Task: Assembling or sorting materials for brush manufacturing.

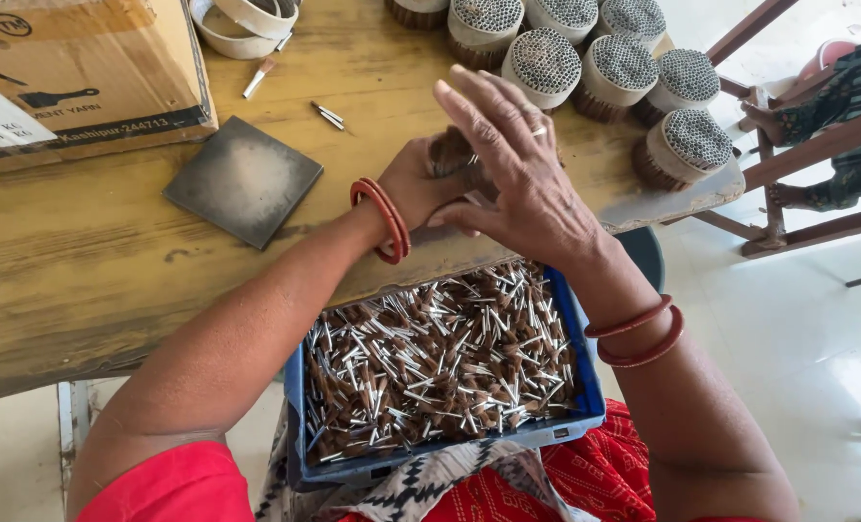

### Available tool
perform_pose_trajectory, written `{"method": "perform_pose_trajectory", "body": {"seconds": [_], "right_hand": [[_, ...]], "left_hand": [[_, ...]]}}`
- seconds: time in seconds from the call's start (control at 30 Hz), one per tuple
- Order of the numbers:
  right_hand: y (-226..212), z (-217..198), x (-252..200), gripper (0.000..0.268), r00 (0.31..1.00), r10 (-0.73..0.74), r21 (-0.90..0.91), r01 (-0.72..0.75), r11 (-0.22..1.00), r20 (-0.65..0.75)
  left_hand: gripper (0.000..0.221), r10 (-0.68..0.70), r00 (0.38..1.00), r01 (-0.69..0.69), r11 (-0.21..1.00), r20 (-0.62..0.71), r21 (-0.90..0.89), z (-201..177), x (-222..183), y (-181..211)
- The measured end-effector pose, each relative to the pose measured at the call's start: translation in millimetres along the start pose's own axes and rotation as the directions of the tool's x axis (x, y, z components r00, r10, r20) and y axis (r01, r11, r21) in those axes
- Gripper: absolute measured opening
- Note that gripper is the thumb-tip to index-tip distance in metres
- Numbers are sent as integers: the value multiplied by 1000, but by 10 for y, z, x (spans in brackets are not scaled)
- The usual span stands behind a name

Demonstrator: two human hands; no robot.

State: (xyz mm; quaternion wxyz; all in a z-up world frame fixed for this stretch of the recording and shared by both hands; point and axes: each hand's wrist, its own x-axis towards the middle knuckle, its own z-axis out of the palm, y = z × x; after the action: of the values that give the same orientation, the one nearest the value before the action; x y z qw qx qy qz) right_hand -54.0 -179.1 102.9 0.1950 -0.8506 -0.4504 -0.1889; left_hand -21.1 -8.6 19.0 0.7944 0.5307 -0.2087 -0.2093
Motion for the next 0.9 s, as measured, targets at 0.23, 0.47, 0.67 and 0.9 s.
{"method": "perform_pose_trajectory", "body": {"seconds": [0.23,0.47,0.67,0.9], "right_hand": [[-133,46,-71,26,974,203,169,-185,968,-98],[34,-348,-253,9,970,232,153,-219,964,-74],[281,-416,-398,6,925,325,7,-333,943,198],[380,-106,-553,13,993,111,15,-112,994,43]], "left_hand": [[67,418,903,-296,776,-102,557,-12,91,-152],[112,358,934,-281,747,-9,603,173,-52,90],[140,343,938,-201,413,53,888,108,239,-246],[132,249,968,-85,483,-43,871,46,211,-229]]}}
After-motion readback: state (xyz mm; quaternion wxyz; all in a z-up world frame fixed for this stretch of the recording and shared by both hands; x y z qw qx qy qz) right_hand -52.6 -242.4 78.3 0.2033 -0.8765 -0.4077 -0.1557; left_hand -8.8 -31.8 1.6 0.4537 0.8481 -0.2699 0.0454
